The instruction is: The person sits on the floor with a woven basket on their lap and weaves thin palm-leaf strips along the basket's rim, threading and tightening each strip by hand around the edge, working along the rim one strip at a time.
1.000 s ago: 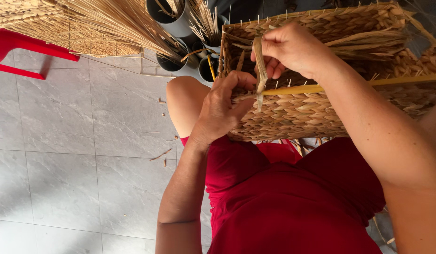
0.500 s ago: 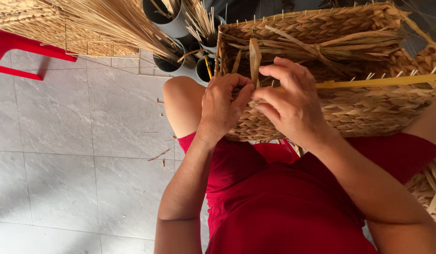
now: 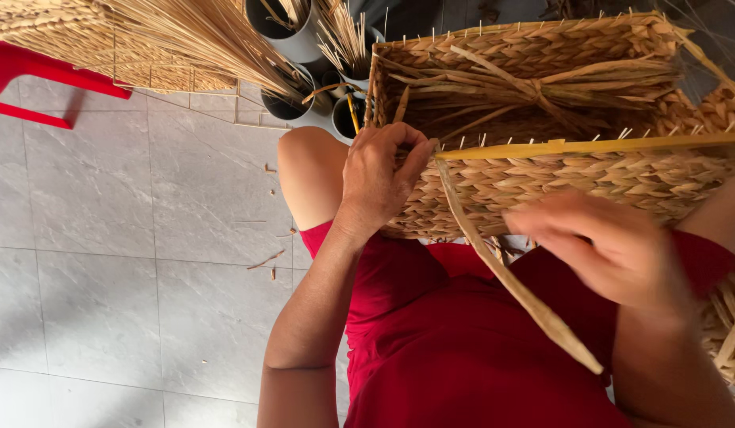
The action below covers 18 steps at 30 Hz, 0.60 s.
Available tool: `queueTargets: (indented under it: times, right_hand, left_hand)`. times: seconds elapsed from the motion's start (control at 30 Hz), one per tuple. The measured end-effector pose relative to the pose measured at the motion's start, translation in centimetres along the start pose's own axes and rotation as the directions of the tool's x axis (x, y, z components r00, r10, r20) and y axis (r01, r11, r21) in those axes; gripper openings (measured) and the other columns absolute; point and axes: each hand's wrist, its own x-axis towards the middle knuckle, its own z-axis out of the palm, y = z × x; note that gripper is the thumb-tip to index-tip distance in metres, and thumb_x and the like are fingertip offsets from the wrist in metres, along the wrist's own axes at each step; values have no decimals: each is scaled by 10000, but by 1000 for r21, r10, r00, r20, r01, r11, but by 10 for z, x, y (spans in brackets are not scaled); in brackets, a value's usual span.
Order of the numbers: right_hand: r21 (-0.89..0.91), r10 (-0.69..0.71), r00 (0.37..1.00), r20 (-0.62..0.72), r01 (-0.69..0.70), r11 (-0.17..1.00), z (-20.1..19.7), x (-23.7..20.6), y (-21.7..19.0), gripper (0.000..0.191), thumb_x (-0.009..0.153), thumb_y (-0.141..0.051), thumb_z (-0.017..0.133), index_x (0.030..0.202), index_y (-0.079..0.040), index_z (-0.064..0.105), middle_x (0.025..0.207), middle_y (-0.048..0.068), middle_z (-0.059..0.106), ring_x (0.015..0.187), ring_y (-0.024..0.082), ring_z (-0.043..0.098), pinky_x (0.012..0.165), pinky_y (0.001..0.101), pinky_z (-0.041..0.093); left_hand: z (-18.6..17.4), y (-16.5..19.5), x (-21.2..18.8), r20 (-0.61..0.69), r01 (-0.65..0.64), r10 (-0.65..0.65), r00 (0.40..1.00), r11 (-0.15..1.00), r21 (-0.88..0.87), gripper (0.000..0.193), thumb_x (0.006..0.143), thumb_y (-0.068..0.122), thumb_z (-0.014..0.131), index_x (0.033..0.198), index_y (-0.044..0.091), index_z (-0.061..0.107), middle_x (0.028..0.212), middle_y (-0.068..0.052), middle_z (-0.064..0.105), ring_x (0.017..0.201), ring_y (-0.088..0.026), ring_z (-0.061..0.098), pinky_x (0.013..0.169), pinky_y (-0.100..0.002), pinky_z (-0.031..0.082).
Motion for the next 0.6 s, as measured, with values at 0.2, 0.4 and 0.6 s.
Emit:
queueTargets:
  times: [0.2,0.4,0.6]
  right_hand:
    - [-614,-177,984,16,150,775,70,16,64,409,899,-50,757,1281,-185,704,1364,95,591,1120,226,625,960,383,577]
    - [-561,-224,972,-74,145,815,68,24,67,288,947,-59,752,1218,-152,726,1319,70,611,1115,224,650,960,338,607]
    - [-685,-61,971,-232,-118,719,77,13,69,324,861,-266,902,1071,-82,738,919,-36,601,789,159,600,654,334,519]
  left_hand:
    - [-1,-2,-1,-12,0,1,1000,1000,27,196,940,290,737,897,99,717,784,-49,706,841,-264,638,772,-404,525]
    - [2,-4,1,-18,12,-12,1000,1000,25,209,933,292,744,872,95,717,744,-45,707,811,-264,647,769,-405,530]
    - [3,-3,1,-39,1,0,999,1000,14,213,921,281,752,851,81,724,745,-52,711,806,-262,651,770,-405,526]
